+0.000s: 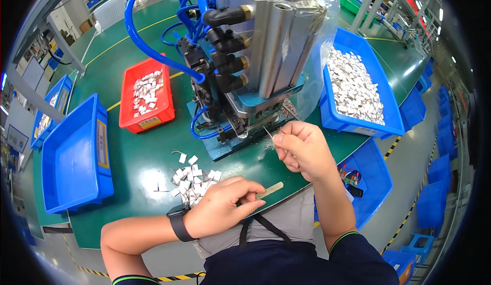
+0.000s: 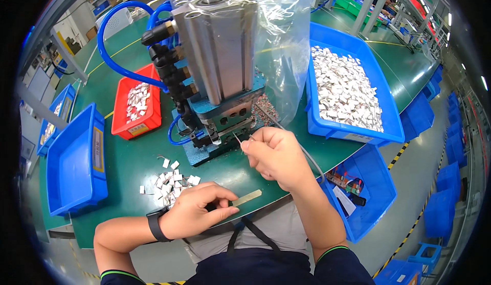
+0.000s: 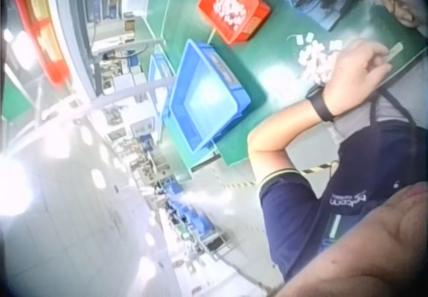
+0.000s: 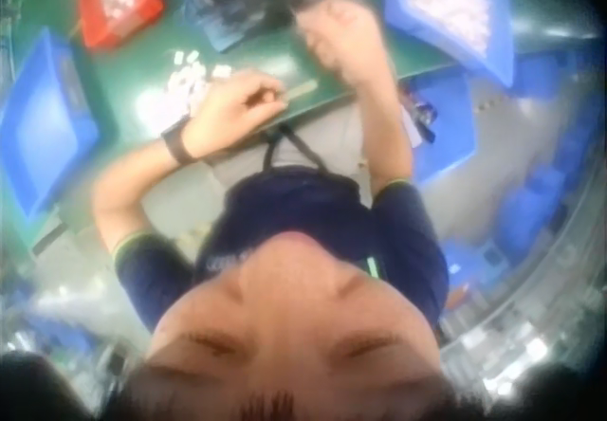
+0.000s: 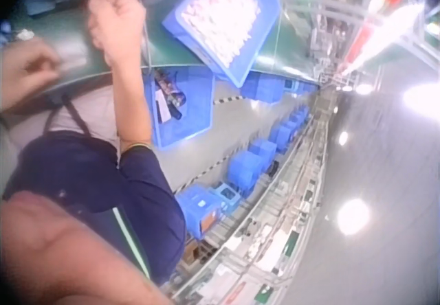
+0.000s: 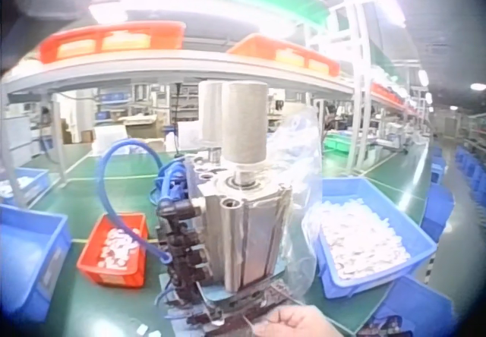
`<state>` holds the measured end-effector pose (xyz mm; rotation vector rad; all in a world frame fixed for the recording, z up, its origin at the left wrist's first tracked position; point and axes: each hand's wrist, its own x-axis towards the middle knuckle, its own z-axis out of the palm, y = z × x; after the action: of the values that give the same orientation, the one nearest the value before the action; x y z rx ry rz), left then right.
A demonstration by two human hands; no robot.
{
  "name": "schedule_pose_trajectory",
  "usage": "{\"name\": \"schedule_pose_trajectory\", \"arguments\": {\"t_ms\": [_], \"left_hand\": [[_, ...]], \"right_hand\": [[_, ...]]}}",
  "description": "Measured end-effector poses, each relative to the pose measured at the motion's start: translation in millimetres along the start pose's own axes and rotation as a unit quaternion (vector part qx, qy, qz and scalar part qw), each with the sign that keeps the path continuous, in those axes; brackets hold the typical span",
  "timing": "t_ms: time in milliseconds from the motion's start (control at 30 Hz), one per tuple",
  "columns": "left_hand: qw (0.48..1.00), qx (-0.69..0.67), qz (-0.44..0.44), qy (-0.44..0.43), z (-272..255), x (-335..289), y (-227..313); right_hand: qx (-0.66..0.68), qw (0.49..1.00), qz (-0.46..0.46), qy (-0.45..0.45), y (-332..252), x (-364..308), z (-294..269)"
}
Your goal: The person picks small white rectangular components from a pile on a green table and inserts them into a machine fixture. After the machine processes the item, the person removes the finished component and places it into a blue bin. The person repeats this cycle of picking, inserting, and binning throughout the video.
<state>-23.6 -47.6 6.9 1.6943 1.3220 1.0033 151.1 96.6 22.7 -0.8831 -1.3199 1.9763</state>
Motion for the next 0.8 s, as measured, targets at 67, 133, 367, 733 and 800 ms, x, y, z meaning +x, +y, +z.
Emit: {"name": "schedule_pose_trajectory", "arguments": {"t_ms": [67, 133, 367, 733, 800], "left_hand": [[1.0, 0.001, -0.003, -0.003, -2, 1, 2], [1.0, 0.009, 0.011, -0.007, -1, 1, -1], [1.0, 0.01, 0.025, -0.011, 0, 3, -4], [0.999, 0.009, 0.028, -0.012, -1, 4, -6], [1.0, 0.01, 0.027, -0.012, -2, 5, -5]], "right_hand": [[0.01, 1.0, -0.003, 0.013, 1, 6, 3], [0.016, 1.0, -0.009, 0.022, 3, 10, 5], [0.02, 0.999, -0.013, 0.044, 3, 15, 7], [0.035, 0.998, -0.014, 0.045, 4, 17, 9], [0.042, 0.998, -0.023, 0.047, 6, 17, 10]]}}
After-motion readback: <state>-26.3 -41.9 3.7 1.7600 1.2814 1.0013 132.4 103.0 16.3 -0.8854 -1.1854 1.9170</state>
